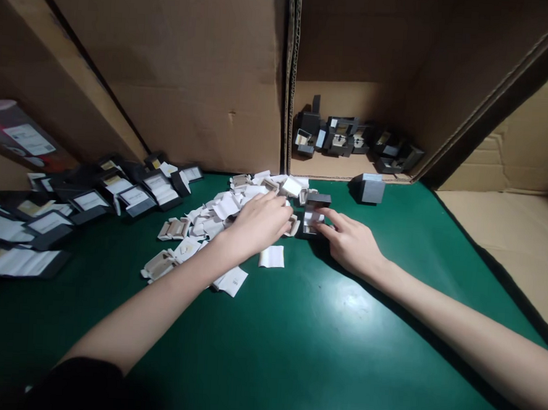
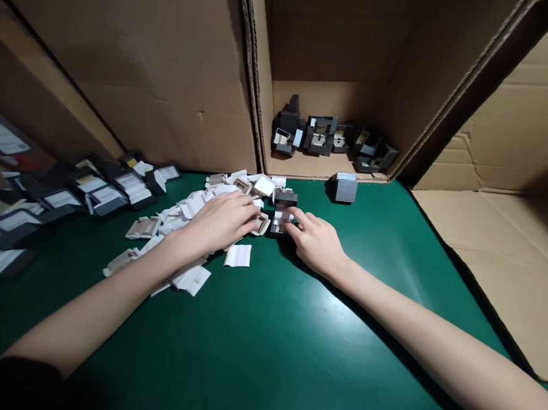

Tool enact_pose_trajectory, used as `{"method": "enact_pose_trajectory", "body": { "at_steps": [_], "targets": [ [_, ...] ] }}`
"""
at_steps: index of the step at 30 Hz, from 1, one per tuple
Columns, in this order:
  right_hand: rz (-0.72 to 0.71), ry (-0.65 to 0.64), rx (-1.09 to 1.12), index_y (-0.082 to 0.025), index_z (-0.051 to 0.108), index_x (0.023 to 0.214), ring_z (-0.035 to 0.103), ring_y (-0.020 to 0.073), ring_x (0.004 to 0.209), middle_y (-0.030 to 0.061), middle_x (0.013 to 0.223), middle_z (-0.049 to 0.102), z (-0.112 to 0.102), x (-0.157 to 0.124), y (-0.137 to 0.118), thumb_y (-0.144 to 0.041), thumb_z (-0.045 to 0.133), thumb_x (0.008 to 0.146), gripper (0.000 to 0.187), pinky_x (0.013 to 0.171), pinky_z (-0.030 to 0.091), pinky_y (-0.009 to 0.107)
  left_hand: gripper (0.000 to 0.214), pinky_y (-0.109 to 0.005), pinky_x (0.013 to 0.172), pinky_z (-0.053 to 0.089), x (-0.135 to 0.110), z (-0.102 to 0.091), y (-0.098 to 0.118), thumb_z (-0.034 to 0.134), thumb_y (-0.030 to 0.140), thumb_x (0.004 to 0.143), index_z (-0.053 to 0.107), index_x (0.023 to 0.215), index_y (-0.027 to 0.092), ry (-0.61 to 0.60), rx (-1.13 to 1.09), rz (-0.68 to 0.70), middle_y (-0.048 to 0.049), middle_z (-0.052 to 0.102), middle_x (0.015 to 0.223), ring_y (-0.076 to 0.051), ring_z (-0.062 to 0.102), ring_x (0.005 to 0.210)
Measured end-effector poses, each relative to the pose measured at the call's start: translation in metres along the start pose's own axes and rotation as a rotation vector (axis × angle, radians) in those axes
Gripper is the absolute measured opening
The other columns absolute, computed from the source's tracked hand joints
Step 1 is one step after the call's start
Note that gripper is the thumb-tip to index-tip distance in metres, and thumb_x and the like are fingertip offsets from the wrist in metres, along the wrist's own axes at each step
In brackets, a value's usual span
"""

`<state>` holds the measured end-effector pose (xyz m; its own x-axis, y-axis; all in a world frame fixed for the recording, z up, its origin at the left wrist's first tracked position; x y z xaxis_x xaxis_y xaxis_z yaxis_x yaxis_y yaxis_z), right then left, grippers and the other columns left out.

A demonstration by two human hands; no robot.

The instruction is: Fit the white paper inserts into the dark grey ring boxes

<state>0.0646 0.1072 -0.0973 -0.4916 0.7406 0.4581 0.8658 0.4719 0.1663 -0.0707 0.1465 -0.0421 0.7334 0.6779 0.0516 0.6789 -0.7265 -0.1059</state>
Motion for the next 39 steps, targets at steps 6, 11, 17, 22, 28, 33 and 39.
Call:
{"method": "enact_pose_trajectory", "body": {
  "at_steps": [6, 11, 17, 22, 28, 33, 39],
  "targets": [
    [0.006, 0.021, 0.020, -0.018, 0.065, 0.102, 0.058, 0.0189, 0.087, 0.0097, 0.126, 0.059, -0.001, -0.001, 0.001, 0.000, 0.042, 0.080, 0.037, 0.061, 0.045, 0.029, 0.015, -0.036, 0.084, 0.043, -0.001, 0.010, 0.000, 0.068, 0.024, 0.082, 0.068, 0.095, 0.016, -0.099, 0.026, 0.010, -0.0081, 0.061, 0.101, -0.026, 0.055, 0.099],
    [0.031, 0.155, 0.186, -0.020, 0.057, 0.109, 0.060, 0.0184, 0.090, 0.0110, 0.121, 0.058, -0.009, -0.001, 0.003, -0.002, 0.040, 0.081, 0.038, 0.063, 0.049, 0.028, 0.009, -0.033, 0.078, 0.044, 0.000, 0.009, 0.001, 0.060, 0.020, 0.086, 0.069, 0.088, 0.016, -0.053, 0.006, 0.026, -0.0080, 0.060, 0.100, -0.024, 0.055, 0.096],
    [0.014, 0.529, 0.598, -0.022, 0.043, 0.117, 0.059, 0.0221, 0.098, 0.0108, 0.106, 0.058, -0.026, -0.006, 0.015, -0.011, 0.055, 0.082, 0.039, 0.080, 0.053, 0.039, 0.021, -0.027, 0.069, 0.044, 0.000, -0.012, -0.012, 0.052, 0.029, 0.091, 0.066, 0.090, 0.014, 0.200, -0.509, -0.062, -0.0068, 0.064, 0.095, -0.018, 0.058, 0.085],
    [-0.007, 0.574, 0.583, -0.023, 0.038, 0.130, 0.054, 0.0286, 0.115, 0.0161, 0.123, 0.055, -0.034, -0.005, 0.014, -0.026, 0.068, 0.078, 0.060, 0.091, 0.049, 0.049, 0.019, -0.026, 0.072, 0.048, 0.006, 0.006, -0.009, 0.062, 0.032, 0.086, 0.066, 0.088, 0.014, 0.154, -1.297, -0.152, -0.0042, 0.065, 0.087, -0.014, 0.061, 0.079],
    [-0.055, 0.534, 0.533, -0.021, 0.044, 0.132, 0.057, 0.0278, 0.113, 0.0158, 0.121, 0.059, -0.034, -0.004, 0.011, -0.029, 0.069, 0.079, 0.059, 0.090, 0.050, 0.045, 0.007, -0.028, 0.080, 0.052, 0.009, 0.027, 0.008, 0.063, 0.016, 0.085, 0.064, 0.090, 0.010, 0.013, -1.837, -0.298, -0.0039, 0.066, 0.082, -0.010, 0.063, 0.076],
    [-0.044, 0.510, 0.504, -0.018, 0.048, 0.130, 0.060, 0.0273, 0.106, 0.0157, 0.115, 0.063, -0.033, -0.005, 0.012, -0.032, 0.067, 0.081, 0.055, 0.086, 0.051, 0.043, 0.006, -0.032, 0.089, 0.051, 0.007, 0.030, 0.012, 0.057, 0.008, 0.087, 0.061, 0.091, 0.010, -0.047, -1.937, -0.358, -0.0040, 0.067, 0.085, -0.009, 0.065, 0.077],
    [0.065, 0.434, 0.561, -0.019, 0.058, 0.117, 0.064, 0.0259, 0.094, 0.0136, 0.103, 0.066, -0.030, -0.003, 0.017, -0.039, 0.063, 0.083, 0.041, 0.077, 0.052, 0.041, 0.030, -0.030, 0.082, 0.053, 0.007, 0.035, 0.010, 0.061, 0.000, 0.080, 0.048, 0.103, 0.013, -0.035, -1.886, -0.361, -0.0052, 0.068, 0.092, -0.011, 0.067, 0.078]
  ]
}}
Point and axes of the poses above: each hand's wrist, its own x-axis towards the middle knuckle, its own z-axis out of the palm, y = z × x, the point moved 6 cm from there along x, towards the middle knuckle
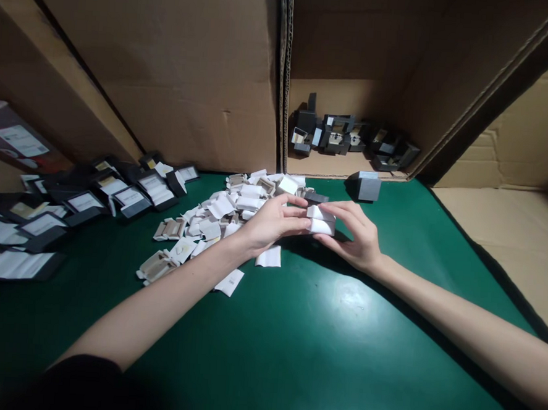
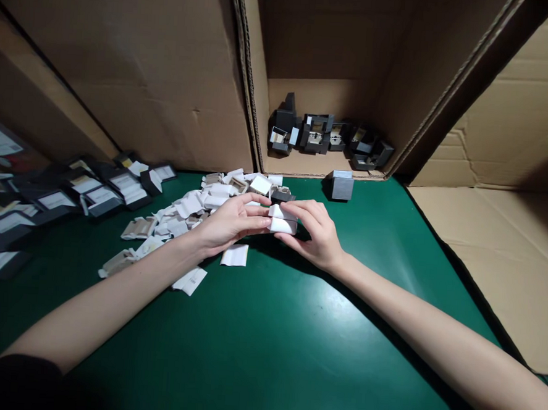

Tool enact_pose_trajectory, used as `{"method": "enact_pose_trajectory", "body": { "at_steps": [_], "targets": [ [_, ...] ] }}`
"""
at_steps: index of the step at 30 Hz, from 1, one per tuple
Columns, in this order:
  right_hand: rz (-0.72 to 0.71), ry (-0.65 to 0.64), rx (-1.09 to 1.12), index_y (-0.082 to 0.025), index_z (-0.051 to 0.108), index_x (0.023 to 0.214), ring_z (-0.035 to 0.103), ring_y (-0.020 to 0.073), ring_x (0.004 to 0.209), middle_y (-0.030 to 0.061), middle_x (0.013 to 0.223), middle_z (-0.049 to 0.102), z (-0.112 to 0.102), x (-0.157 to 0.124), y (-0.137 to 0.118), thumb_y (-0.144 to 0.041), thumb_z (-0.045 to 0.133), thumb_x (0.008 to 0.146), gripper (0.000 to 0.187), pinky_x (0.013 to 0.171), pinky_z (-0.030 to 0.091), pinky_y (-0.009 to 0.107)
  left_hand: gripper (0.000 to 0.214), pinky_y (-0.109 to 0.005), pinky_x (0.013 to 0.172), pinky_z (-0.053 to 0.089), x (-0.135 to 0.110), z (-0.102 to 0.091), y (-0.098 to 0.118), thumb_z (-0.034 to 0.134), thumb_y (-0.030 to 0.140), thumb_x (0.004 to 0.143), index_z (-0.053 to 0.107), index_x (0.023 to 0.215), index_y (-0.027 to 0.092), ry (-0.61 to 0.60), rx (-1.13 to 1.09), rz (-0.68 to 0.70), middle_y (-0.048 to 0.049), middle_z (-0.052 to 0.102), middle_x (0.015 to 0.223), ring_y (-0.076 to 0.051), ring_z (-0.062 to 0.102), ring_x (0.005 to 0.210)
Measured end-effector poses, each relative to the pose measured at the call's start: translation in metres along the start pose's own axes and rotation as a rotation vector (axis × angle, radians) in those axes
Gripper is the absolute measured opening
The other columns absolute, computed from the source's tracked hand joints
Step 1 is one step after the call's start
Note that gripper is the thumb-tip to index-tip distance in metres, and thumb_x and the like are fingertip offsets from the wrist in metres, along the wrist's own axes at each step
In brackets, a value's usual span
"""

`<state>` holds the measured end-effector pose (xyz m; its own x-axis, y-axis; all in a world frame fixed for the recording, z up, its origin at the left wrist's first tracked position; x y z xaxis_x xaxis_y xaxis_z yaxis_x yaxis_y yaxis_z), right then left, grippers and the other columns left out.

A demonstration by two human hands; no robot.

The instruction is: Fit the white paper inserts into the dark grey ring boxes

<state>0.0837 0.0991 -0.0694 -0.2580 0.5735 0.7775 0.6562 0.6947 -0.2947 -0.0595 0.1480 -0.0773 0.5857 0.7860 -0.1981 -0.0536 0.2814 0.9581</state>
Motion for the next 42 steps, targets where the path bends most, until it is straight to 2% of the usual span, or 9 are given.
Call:
{"method": "enact_pose_trajectory", "body": {
  "at_steps": [5, 10, 14, 17, 21, 25, 32, 36, 42],
  "targets": [
    [0.001, 0.005, 0.081, -0.018, 0.059, 0.114, 0.064, 0.0240, 0.092, 0.0133, 0.101, 0.066, -0.001, 0.001, 0.000, -0.036, 0.065, 0.082, 0.037, 0.075, 0.053, 0.039, 0.028, -0.030, 0.081, 0.053, 0.000, -0.002, 0.003, 0.064, 0.005, 0.077, 0.049, 0.100, 0.013, 0.028, 0.166, 0.089, -0.0066, 0.065, 0.098, -0.012, 0.065, 0.084],
    [-0.002, -0.027, 0.118, -0.017, 0.059, 0.112, 0.063, 0.0223, 0.093, 0.0125, 0.102, 0.066, -0.004, 0.007, -0.001, -0.032, 0.064, 0.083, 0.033, 0.075, 0.050, 0.036, 0.015, -0.030, 0.078, 0.051, -0.004, -0.005, 0.024, 0.066, 0.017, 0.078, 0.060, 0.090, 0.012, 0.074, 0.673, 0.336, -0.0043, 0.065, 0.092, -0.014, 0.062, 0.084],
    [-0.014, -0.202, -0.115, -0.018, 0.059, 0.111, 0.061, 0.0224, 0.094, 0.0108, 0.105, 0.067, -0.001, 0.014, -0.004, -0.033, 0.062, 0.085, 0.030, 0.075, 0.041, 0.036, 0.011, -0.030, 0.073, 0.048, -0.008, -0.006, 0.029, 0.061, 0.014, 0.081, 0.067, 0.090, 0.014, 0.106, 1.145, 0.407, -0.0042, 0.065, 0.089, -0.016, 0.060, 0.081],
    [-0.032, -0.349, -0.302, -0.017, 0.060, 0.109, 0.060, 0.0221, 0.088, 0.0102, 0.104, 0.068, -0.001, 0.018, -0.007, -0.029, 0.060, 0.086, 0.027, 0.071, 0.037, 0.035, 0.012, -0.032, 0.075, 0.047, -0.008, -0.004, 0.021, 0.063, 0.020, 0.083, 0.069, 0.092, 0.016, 0.061, 1.348, 0.405, -0.0046, 0.064, 0.092, -0.018, 0.059, 0.085],
    [-0.006, -0.478, -0.410, -0.015, 0.062, 0.105, 0.061, 0.0213, 0.081, 0.0104, 0.100, 0.067, -0.002, 0.018, -0.009, -0.023, 0.061, 0.083, 0.024, 0.067, 0.039, 0.033, 0.010, -0.029, 0.072, 0.047, -0.007, 0.004, 0.006, 0.061, 0.020, 0.085, 0.069, 0.091, 0.015, -0.069, 1.454, 0.391, -0.0055, 0.062, 0.094, -0.018, 0.059, 0.084],
    [0.080, -0.564, -0.392, -0.017, 0.064, 0.105, 0.064, 0.0204, 0.077, 0.0077, 0.096, 0.067, 0.000, 0.015, -0.005, -0.023, 0.066, 0.079, 0.027, 0.061, 0.043, 0.029, 0.012, -0.029, 0.074, 0.047, -0.007, 0.012, 0.001, 0.058, 0.017, 0.088, 0.068, 0.094, 0.014, -0.107, 1.481, 0.421, -0.0066, 0.063, 0.097, -0.018, 0.059, 0.085],
    [0.112, -0.594, -0.417, -0.018, 0.064, 0.105, 0.064, 0.0196, 0.076, 0.0063, 0.096, 0.067, 0.003, 0.013, -0.003, -0.025, 0.066, 0.080, 0.026, 0.058, 0.041, 0.028, 0.014, -0.030, 0.075, 0.048, -0.008, 0.016, -0.002, 0.056, 0.016, 0.089, 0.069, 0.095, 0.014, -0.134, 1.528, 0.506, -0.0064, 0.062, 0.093, -0.019, 0.059, 0.087],
    [0.058, -0.582, -0.447, -0.017, 0.064, 0.103, 0.063, 0.0208, 0.081, 0.0064, 0.094, 0.068, 0.005, 0.012, -0.006, -0.025, 0.067, 0.080, 0.024, 0.066, 0.037, 0.031, 0.014, -0.029, 0.073, 0.047, -0.008, 0.017, -0.004, 0.055, 0.018, 0.090, 0.068, 0.095, 0.015, -0.143, 1.546, 0.525, -0.0062, 0.061, 0.094, -0.019, 0.058, 0.086],
    [-0.009, -0.566, -0.490, -0.016, 0.064, 0.103, 0.057, 0.0223, 0.082, 0.0080, 0.092, 0.068, 0.007, 0.012, -0.009, -0.027, 0.068, 0.080, 0.026, 0.067, 0.030, 0.033, 0.014, -0.028, 0.073, 0.047, -0.008, 0.017, -0.004, 0.056, 0.018, 0.090, 0.068, 0.095, 0.015, -0.148, 1.566, 0.512, -0.0064, 0.059, 0.093, -0.018, 0.058, 0.085]
  ]
}}
Point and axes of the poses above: each hand's wrist, its own x-axis towards the middle knuckle, its own z-axis out of the palm, y = z × x, the point moved 6 cm from there along x, towards the middle knuckle
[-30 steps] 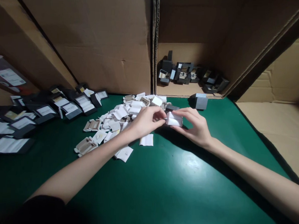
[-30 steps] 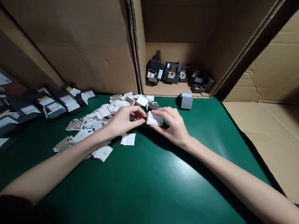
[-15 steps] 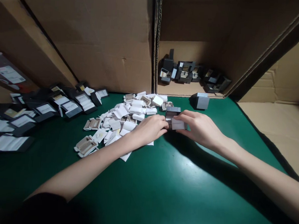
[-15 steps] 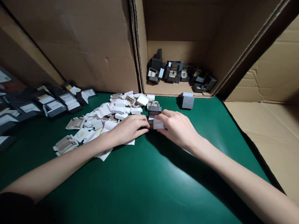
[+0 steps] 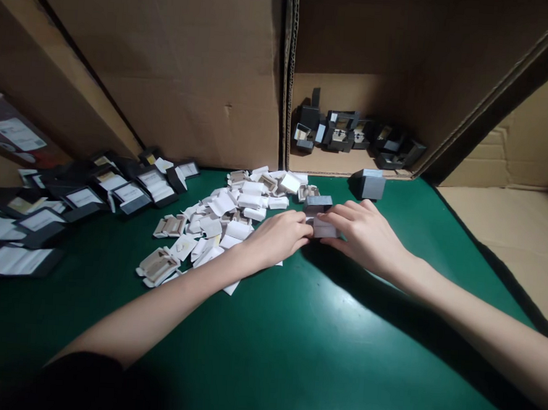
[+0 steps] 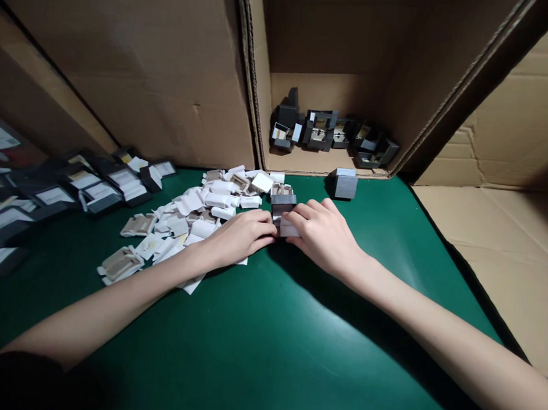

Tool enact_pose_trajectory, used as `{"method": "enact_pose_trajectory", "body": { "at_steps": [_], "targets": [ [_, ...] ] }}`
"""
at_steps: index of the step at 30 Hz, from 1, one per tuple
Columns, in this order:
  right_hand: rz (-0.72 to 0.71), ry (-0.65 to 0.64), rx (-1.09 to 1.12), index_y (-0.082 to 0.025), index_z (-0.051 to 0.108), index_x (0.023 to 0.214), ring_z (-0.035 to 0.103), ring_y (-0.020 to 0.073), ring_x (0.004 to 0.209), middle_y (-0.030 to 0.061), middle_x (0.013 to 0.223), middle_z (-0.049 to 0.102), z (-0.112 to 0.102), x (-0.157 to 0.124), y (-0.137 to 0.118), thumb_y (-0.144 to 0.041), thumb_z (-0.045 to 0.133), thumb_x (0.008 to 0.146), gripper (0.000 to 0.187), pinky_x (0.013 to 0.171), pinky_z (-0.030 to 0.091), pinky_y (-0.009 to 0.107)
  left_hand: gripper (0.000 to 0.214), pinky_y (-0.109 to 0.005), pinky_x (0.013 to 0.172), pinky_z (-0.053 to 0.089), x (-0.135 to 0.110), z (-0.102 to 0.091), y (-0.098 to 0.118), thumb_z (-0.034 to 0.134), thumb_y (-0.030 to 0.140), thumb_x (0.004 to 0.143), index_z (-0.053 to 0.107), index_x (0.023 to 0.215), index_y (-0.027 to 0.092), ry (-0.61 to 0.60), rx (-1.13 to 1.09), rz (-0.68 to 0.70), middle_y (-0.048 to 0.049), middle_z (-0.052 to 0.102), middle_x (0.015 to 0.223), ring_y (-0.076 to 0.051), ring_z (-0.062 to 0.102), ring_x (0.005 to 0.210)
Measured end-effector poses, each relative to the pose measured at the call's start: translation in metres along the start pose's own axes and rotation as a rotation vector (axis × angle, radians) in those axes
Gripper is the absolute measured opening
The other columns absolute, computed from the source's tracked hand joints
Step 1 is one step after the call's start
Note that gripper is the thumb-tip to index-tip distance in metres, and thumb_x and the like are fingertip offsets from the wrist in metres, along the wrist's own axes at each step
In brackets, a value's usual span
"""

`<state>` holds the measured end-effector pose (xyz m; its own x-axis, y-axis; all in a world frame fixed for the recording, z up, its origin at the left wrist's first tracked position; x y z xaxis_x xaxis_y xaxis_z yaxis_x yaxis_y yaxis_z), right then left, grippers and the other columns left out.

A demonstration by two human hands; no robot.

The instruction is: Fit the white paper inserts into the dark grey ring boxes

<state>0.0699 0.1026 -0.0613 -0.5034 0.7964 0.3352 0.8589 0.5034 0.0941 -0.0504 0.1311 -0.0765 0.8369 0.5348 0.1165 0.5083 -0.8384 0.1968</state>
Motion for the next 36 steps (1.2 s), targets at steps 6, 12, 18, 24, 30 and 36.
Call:
{"method": "enact_pose_trajectory", "body": {
  "at_steps": [6, 12, 18, 24, 30, 36],
  "targets": [
    [-0.004, 0.014, 0.071, -0.017, 0.063, 0.101, 0.055, 0.0236, 0.086, 0.0078, 0.094, 0.068, 0.001, 0.000, 0.002, -0.029, 0.070, 0.079, 0.026, 0.070, 0.030, 0.034, 0.013, -0.028, 0.071, 0.046, 0.000, 0.000, 0.000, 0.056, 0.019, 0.091, 0.067, 0.094, 0.015, 0.003, 0.007, -0.005, -0.0058, 0.059, 0.093, -0.018, 0.057, 0.085],
    [-0.004, 0.022, 0.097, -0.016, 0.064, 0.103, 0.054, 0.0246, 0.089, 0.0080, 0.093, 0.068, 0.001, -0.001, 0.003, -0.035, 0.068, 0.081, 0.029, 0.074, 0.030, 0.037, 0.013, -0.027, 0.071, 0.045, 0.000, 0.001, -0.001, 0.054, 0.019, 0.091, 0.066, 0.094, 0.015, 0.009, 0.009, -0.010, -0.0055, 0.058, 0.093, -0.017, 0.057, 0.085],
    [-0.017, 0.010, 0.084, -0.017, 0.063, 0.108, 0.054, 0.0230, 0.087, 0.0081, 0.092, 0.069, -0.001, -0.002, 0.002, -0.037, 0.058, 0.089, 0.028, 0.075, 0.029, 0.038, 0.013, -0.027, 0.071, 0.045, 0.000, 0.001, -0.001, 0.053, 0.018, 0.091, 0.065, 0.095, 0.015, -0.006, -0.002, -0.016, -0.0057, 0.057, 0.095, -0.017, 0.056, 0.084],
    [-0.040, 0.020, -0.019, -0.016, 0.064, 0.103, 0.052, 0.0239, 0.088, 0.0093, 0.094, 0.069, -0.005, -0.002, -0.005, -0.033, 0.054, 0.091, 0.024, 0.075, 0.029, 0.038, 0.009, -0.027, 0.071, 0.044, 0.000, 0.002, -0.002, 0.056, 0.019, 0.090, 0.064, 0.092, 0.016, 0.019, 0.010, -0.006, -0.0051, 0.053, 0.093, -0.017, 0.054, 0.086],
    [-0.010, -0.008, -0.035, -0.013, 0.065, 0.103, 0.051, 0.0249, 0.090, 0.0117, 0.099, 0.068, -0.001, -0.002, -0.007, -0.032, 0.053, 0.092, 0.025, 0.072, 0.030, 0.036, 0.007, -0.029, 0.076, 0.045, -0.001, 0.003, -0.002, 0.057, 0.018, 0.089, 0.064, 0.089, 0.016, 0.092, 0.022, 0.008, -0.0056, 0.049, 0.095, -0.019, 0.052, 0.091],
    [-0.020, 0.053, 0.022, -0.013, 0.066, 0.101, 0.052, 0.0249, 0.089, 0.0124, 0.098, 0.068, 0.002, -0.002, -0.005, -0.031, 0.056, 0.090, 0.023, 0.071, 0.034, 0.035, 0.009, -0.031, 0.078, 0.047, -0.001, 0.004, -0.004, 0.056, 0.018, 0.089, 0.064, 0.091, 0.016, 0.101, -0.008, -0.012, -0.0059, 0.051, 0.098, -0.019, 0.054, 0.091]
  ]
}}
Point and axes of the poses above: each hand's wrist, its own x-axis towards the middle knuckle, its own z-axis out of the palm, y = z × x, the point moved 6 cm from there along x, towards the middle knuckle
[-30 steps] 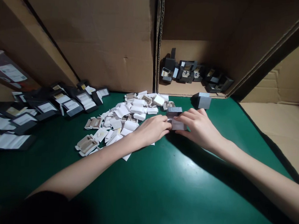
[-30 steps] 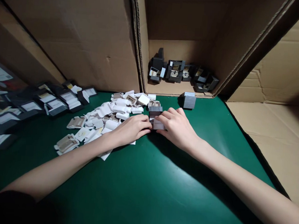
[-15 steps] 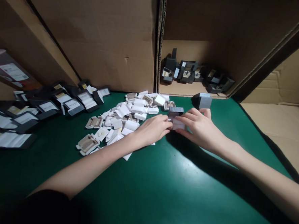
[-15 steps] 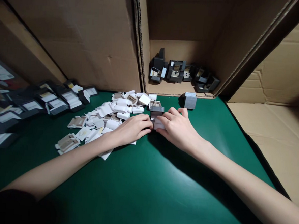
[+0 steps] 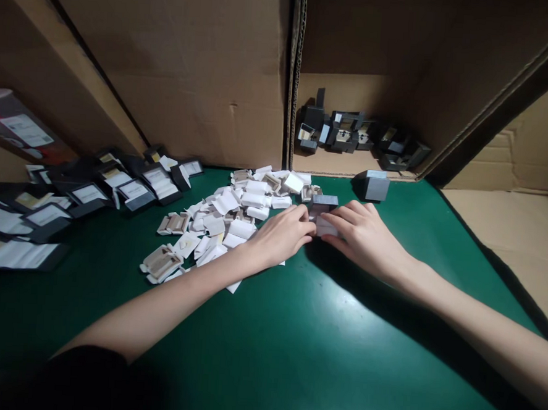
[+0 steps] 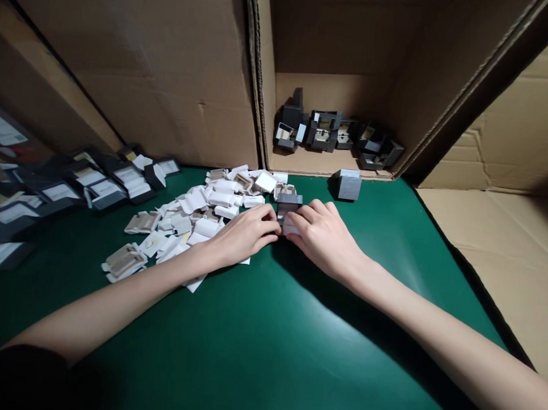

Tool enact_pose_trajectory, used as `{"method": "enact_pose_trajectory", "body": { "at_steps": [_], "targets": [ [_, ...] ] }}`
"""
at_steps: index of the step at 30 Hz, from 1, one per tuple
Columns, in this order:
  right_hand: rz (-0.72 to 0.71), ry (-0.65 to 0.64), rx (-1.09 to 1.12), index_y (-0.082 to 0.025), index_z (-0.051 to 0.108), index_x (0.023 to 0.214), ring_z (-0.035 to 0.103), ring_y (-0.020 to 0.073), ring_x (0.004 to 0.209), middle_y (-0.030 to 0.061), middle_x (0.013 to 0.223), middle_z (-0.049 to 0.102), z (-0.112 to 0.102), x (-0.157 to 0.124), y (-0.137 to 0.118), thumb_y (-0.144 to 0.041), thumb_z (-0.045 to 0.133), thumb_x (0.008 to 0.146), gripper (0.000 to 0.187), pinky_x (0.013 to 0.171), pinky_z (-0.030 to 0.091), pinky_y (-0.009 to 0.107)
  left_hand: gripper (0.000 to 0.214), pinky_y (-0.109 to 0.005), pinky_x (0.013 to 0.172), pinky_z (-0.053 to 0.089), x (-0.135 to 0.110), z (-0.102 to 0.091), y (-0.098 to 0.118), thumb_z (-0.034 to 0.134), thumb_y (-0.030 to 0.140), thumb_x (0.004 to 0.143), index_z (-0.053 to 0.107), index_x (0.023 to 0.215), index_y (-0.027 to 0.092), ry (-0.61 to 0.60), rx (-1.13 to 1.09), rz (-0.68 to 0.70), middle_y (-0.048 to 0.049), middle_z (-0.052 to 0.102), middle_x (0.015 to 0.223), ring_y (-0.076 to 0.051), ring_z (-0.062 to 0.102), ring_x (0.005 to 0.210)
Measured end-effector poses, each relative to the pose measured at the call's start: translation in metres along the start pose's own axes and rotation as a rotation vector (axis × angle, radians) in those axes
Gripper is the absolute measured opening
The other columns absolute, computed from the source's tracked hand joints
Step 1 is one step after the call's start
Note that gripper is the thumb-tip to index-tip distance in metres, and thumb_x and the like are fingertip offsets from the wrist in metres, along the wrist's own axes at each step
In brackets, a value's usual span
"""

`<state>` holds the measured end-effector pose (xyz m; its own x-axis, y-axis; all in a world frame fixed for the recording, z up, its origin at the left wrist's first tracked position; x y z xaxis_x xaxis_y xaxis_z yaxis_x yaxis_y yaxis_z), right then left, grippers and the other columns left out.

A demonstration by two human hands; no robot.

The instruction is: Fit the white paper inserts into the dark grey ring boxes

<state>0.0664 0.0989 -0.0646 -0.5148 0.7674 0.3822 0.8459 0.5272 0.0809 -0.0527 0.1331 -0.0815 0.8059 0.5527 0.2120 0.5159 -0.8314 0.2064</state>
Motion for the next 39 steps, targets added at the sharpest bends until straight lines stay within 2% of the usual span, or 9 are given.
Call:
{"method": "enact_pose_trajectory", "body": {
  "at_steps": [6, 12, 18, 22, 28, 34, 39],
  "targets": [
    [-0.004, 0.033, 0.098, -0.014, 0.065, 0.103, 0.054, 0.0245, 0.087, 0.0120, 0.098, 0.068, 0.007, -0.001, 0.007, -0.032, 0.060, 0.087, 0.025, 0.071, 0.040, 0.036, 0.010, -0.032, 0.080, 0.048, 0.001, -0.003, -0.004, 0.062, 0.017, 0.086, 0.063, 0.095, 0.015, 0.018, -0.110, -0.095, -0.0049, 0.058, 0.097, -0.020, 0.058, 0.092],
    [0.003, 0.076, 0.158, -0.010, 0.064, 0.108, 0.054, 0.0256, 0.087, 0.0143, 0.097, 0.067, 0.011, -0.002, 0.007, -0.032, 0.058, 0.088, 0.031, 0.073, 0.045, 0.040, 0.011, -0.032, 0.077, 0.048, 0.002, -0.006, -0.008, 0.069, 0.017, 0.081, 0.062, 0.089, 0.015, 0.032, -0.197, -0.149, -0.0037, 0.062, 0.092, -0.020, 0.060, 0.088],
    [-0.011, 0.123, 0.263, -0.013, 0.063, 0.112, 0.053, 0.0246, 0.089, 0.0142, 0.104, 0.065, 0.008, -0.004, 0.005, -0.028, 0.055, 0.089, 0.028, 0.074, 0.050, 0.040, 0.011, -0.032, 0.076, 0.049, 0.002, -0.006, -0.011, 0.070, 0.017, 0.079, 0.063, 0.087, 0.015, 0.042, -0.230, -0.145, -0.0031, 0.062, 0.090, -0.019, 0.060, 0.086],
    [0.001, 0.191, 0.305, -0.017, 0.063, 0.114, 0.053, 0.0239, 0.091, 0.0128, 0.106, 0.064, 0.010, -0.006, 0.006, -0.029, 0.056, 0.089, 0.028, 0.074, 0.052, 0.039, 0.010, -0.033, 0.081, 0.050, 0.002, -0.006, -0.014, 0.070, 0.015, 0.078, 0.065, 0.086, 0.014, 0.078, -0.255, -0.157, -0.0054, 0.063, 0.098, -0.020, 0.062, 0.091],
    [0.018, 0.292, 0.313, -0.019, 0.063, 0.114, 0.055, 0.0223, 0.087, 0.0120, 0.102, 0.064, 0.014, -0.010, 0.008, -0.028, 0.059, 0.087, 0.029, 0.071, 0.053, 0.038, 0.006, -0.031, 0.080, 0.053, 0.003, -0.007, -0.015, 0.067, 0.009, 0.077, 0.065, 0.082, 0.013, 0.139, -0.304, -0.143, -0.0068, 0.065, 0.099, -0.018, 0.064, 0.087],
    [-0.008, 0.394, 0.341, -0.020, 0.062, 0.115, 0.056, 0.0216, 0.083, 0.0115, 0.096, 0.064, 0.015, -0.015, 0.007, -0.028, 0.062, 0.084, 0.032, 0.067, 0.051, 0.036, 0.006, -0.030, 0.079, 0.053, 0.003, -0.004, -0.016, 0.062, 0.011, 0.079, 0.063, 0.085, 0.014, 0.140, -0.325, -0.108, -0.0057, 0.065, 0.096, -0.018, 0.063, 0.087],
    [-0.013, 0.364, 0.303, -0.020, 0.060, 0.119, 0.056, 0.0200, 0.085, 0.0133, 0.102, 0.059, 0.016, -0.016, 0.007, -0.027, 0.059, 0.086, 0.034, 0.069, 0.052, 0.037, 0.006, -0.030, 0.080, 0.053, 0.003, -0.003, -0.016, 0.061, 0.011, 0.080, 0.062, 0.085, 0.014, 0.125, -0.318, -0.106, -0.0052, 0.064, 0.093, -0.018, 0.062, 0.087]
  ]
}}
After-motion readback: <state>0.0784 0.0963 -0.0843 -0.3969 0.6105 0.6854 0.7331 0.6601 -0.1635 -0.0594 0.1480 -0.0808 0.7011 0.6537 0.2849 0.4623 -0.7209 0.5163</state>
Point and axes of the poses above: each hand's wrist, its own x-axis towards the middle knuckle, its own z-axis out of the palm, y = z × x, the point moved 6 cm from there along x, towards the middle knuckle
